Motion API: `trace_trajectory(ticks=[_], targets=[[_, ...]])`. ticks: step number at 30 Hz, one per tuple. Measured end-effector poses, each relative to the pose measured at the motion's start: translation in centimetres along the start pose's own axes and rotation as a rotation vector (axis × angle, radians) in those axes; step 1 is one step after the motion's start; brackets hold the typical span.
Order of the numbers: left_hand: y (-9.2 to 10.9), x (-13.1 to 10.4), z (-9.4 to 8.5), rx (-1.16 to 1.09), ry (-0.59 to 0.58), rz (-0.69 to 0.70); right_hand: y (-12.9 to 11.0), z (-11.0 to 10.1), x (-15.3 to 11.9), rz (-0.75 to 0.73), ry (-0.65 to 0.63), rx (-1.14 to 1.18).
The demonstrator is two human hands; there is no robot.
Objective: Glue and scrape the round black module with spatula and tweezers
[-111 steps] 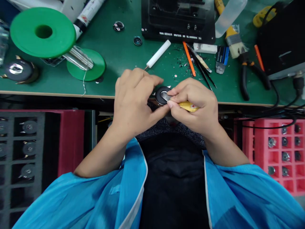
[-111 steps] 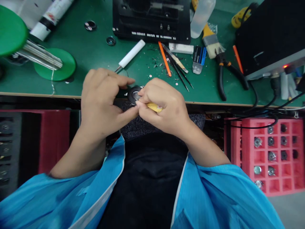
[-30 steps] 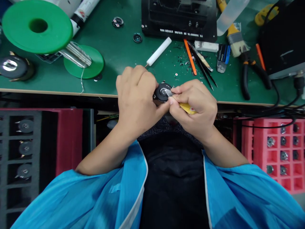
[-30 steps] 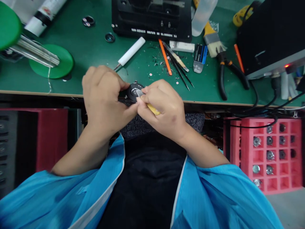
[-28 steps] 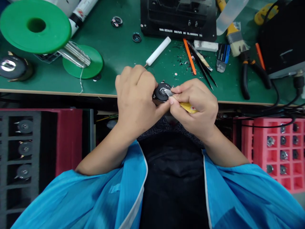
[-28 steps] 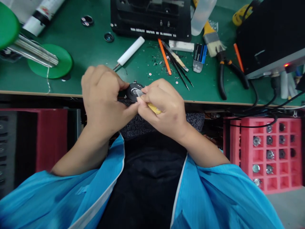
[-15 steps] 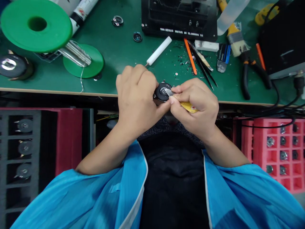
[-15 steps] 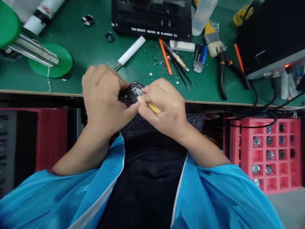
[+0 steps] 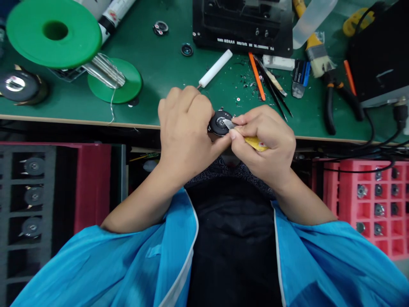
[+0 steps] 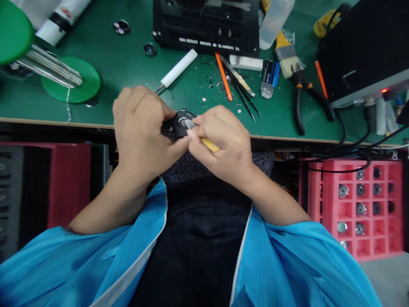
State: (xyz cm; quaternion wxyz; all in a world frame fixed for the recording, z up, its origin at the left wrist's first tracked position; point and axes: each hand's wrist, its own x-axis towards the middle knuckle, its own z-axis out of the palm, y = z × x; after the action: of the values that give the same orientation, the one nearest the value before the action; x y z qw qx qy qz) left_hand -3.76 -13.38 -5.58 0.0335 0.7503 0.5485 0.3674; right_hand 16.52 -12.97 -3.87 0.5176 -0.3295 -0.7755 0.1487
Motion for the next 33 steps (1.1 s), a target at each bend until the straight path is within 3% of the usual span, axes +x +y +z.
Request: trace_trajectory(ticks=[7,11,23,33], targets=[[-0.3,-0.1,0.5,0.016,0.066,0.059,-0.1,0.0,0.0,0.001,0.008,-0.007],[-0.4,-0.1,0.3,0.014,0.009,0.015,0.0,0.0,0.0,0.002,0.007,-0.005],[-0.3,-0.2,0.4,-0.015,-0.006,-0.01,-0.3,-0.2,0.3,0.054,-0.017,0.049],[0.5,0.2,-0.7,0.036,-0.028,-0.037,-0.2,0.0,0.1,0.077,0.002,0.036]])
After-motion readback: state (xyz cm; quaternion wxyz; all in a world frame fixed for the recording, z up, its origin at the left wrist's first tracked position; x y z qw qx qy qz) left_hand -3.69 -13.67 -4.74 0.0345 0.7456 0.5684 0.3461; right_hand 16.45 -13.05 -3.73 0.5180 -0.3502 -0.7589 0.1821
